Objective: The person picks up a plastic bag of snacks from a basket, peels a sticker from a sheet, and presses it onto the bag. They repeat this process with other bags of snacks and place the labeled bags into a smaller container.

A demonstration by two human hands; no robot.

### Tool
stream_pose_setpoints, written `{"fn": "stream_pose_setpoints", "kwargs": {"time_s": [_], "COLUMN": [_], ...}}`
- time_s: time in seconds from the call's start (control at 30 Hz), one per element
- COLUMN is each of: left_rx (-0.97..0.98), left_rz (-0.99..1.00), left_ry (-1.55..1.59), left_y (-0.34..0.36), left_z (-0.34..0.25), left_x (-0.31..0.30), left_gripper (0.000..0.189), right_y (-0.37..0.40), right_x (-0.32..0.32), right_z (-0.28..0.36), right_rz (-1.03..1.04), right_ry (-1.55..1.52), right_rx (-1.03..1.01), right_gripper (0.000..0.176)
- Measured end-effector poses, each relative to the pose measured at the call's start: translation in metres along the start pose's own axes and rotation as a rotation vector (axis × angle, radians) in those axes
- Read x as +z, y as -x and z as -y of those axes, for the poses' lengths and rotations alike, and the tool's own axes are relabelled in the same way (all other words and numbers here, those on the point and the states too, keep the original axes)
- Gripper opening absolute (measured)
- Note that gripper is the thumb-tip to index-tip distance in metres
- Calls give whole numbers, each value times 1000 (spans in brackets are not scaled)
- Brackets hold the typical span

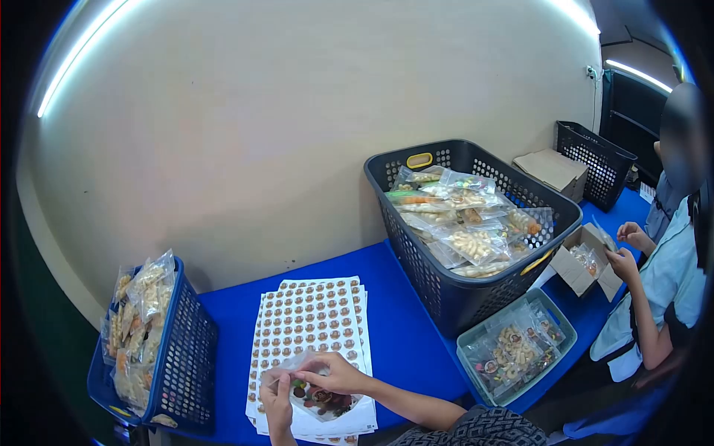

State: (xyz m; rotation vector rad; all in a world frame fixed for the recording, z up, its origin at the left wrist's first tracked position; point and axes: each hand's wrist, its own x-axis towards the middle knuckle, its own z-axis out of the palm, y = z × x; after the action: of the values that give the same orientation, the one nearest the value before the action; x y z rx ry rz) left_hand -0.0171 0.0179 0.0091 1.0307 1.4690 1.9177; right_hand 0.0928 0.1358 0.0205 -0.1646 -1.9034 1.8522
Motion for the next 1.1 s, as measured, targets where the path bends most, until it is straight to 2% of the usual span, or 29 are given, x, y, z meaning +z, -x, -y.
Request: {"fn": "stream_pose_setpoints", "kwargs": {"time_s": [0.07,0.13,0.2,0.3,0.37,0.43,0.5,0.53,0.7,0.77,0.83,0.9,0.93,1.03,1.1], "left_rx": [33,186,182,171,213,152,70,67,11,18,-40,-43,-49,-25,-124], "left_rz": [-35,-148,-167,-203,-206,-202,-126,-108,-30,-72,-2,212,285,386,415], "left_ry": [-13,-119,-87,-81,-77,-67,-95,-88,-38,-51,-14,81,30,58,71], "left_y": [5,8,9,13,13,19,26,29,27,25,23,21,21,20,16], "left_z": [-4,1,4,6,2,6,8,17,45,52,43,45,44,45,49], "left_x": [4,9,10,7,11,11,10,7,7,8,16,19,18,21,18], "left_gripper": [11,11,10,12,12,14,15,17,18,19,26,21,16,14,13], "right_y": [0,-2,-4,-6,-9,-4,4,10,42,58,77,93,98,108,110], "right_x": [8,8,8,9,8,5,-1,1,-4,-12,-14,-15,-17,-10,-3], "right_z": [2,-11,-16,-15,-18,-22,-25,-32,-37,-33,-21,-20,-23,-32,-33], "right_rz": [-5,16,47,60,56,39,98,45,-96,-87,-172,-385,-461,-580,-603], "right_ry": [-157,-97,-48,-48,-74,-106,71,109,200,172,237,295,318,333,333], "right_rx": [99,71,-21,35,-6,-27,-85,-63,-58,-69,-84,-29,-64,-55,-13], "right_gripper": [26,26,25,23,22,21,19,17,17,19,19,17,17,16,16]}}
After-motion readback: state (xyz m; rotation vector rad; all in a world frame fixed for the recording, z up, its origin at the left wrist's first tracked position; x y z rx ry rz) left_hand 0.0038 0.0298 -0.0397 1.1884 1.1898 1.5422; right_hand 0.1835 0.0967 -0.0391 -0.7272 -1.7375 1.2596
